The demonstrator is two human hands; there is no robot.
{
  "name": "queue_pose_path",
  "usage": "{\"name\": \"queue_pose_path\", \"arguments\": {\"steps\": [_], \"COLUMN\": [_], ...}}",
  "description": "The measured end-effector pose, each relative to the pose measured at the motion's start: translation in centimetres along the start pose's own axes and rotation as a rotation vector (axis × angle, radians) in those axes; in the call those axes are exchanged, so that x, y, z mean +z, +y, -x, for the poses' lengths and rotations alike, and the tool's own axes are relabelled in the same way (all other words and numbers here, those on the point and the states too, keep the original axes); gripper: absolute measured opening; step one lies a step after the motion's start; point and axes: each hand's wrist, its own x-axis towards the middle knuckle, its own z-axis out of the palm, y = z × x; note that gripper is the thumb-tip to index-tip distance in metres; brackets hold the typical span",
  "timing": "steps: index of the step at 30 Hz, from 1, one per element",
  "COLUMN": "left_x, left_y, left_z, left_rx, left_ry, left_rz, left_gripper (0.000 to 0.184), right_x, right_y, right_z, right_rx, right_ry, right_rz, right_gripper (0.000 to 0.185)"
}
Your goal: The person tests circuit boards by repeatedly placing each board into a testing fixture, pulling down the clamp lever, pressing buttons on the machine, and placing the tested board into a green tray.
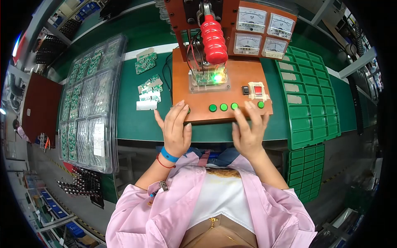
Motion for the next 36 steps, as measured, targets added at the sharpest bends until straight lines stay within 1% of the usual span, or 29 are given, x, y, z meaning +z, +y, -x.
{"name": "queue_pose_path", "arguments": {"steps": [2, 5, 8, 11, 12, 16, 19, 20, 23, 25, 28, 29, 30, 31, 32, 33, 34, 36], "left_x": [0.0, -0.1, -0.1, -0.2, -0.1, -0.3, -0.2, -0.3, -0.1, -0.3, -0.3, -0.3, -0.3, -0.3, -0.2, -0.1, -0.1, -0.1], "left_y": [0.0, 0.0, -0.1, -0.1, 0.0, -0.1, 0.0, 0.1, 0.1, 0.2, 0.1, 0.1, 0.1, 0.1, 0.1, 0.1, 0.0, -0.1], "left_z": [0.0, 0.1, 0.0, 0.1, 0.0, 0.0, 0.1, 0.1, 0.2, 0.2, 0.0, 0.0, 0.1, 0.1, 0.1, 0.1, 0.1, 0.1], "left_rx": [-0.003, -0.011, -0.011, -0.017, -0.02, -0.019, -0.059, -0.098, -0.146, -0.125, -0.101, -0.1, -0.101, -0.096, -0.09, -0.081, -0.09, -0.083], "left_ry": [0.001, -0.002, -0.003, -0.005, -0.003, -0.015, 0.048, 0.049, 0.096, 0.067, 0.054, 0.05, 0.044, 0.042, 0.044, 0.049, 0.043, 0.041], "left_rz": [0.008, 0.015, 0.019, 0.024, 0.027, 0.029, 0.119, 0.169, 0.321, 0.233, 0.175, 0.166, 0.157, 0.144, 0.132, 0.121, 0.161, 0.161], "left_gripper": [0.038, 0.038, 0.037, 0.037, 0.037, 0.037, 0.041, 0.045, 0.047, 0.047, 0.046, 0.046, 0.046, 0.045, 0.045, 0.045, 0.043, 0.043], "right_x": [0.6, 0.5, 0.2, 1.5, 1.3, 1.6, 1.5, 1.5, 1.5, 1.5, -1.7, -2.5, -3.0, -3.2, -2.7, -2.5, -2.2, -1.6], "right_y": [-0.8, -1.4, -2.1, -2.1, -2.3, -2.3, -2.4, -2.4, -2.3, -2.2, -1.4, -0.3, 1.3, 3.1, 5.7, 6.8, 7.8, 7.8], "right_z": [0.6, -0.1, -0.7, -0.1, -0.1, -0.3, -0.4, -0.4, -0.3, -0.2, -2.8, -3.9, -5.2, -6.2, -6.5, -7.4, -7.9, -8.3], "right_rx": [-0.031, 0.028, 0.027, 0.085, 0.097, 0.064, 0.064, 0.063, 0.066, 0.077, 0.21, 0.273, 0.364, 0.469, 0.566, 0.82, 0.869, 0.889], "right_ry": [-0.064, 0.065, -0.002, -0.155, -0.166, -0.112, -0.125, -0.123, -0.134, -0.164, -0.237, -0.127, -0.054, -0.049, -0.128, -0.232, -0.395, -0.416], "right_rz": [0.026, -0.043, 0.09, 0.108, 0.106, 0.123, 0.129, 0.131, 0.123, 0.097, -0.068, -0.036, -0.072, -0.195, -0.404, -0.909, -0.947, -0.954], "right_gripper": [0.054, 0.052, 0.053, 0.054, 0.056, 0.051, 0.051, 0.051, 0.052, 0.054, 0.052, 0.056, 0.064, 0.069, 0.073, 0.077, 0.077, 0.071]}}
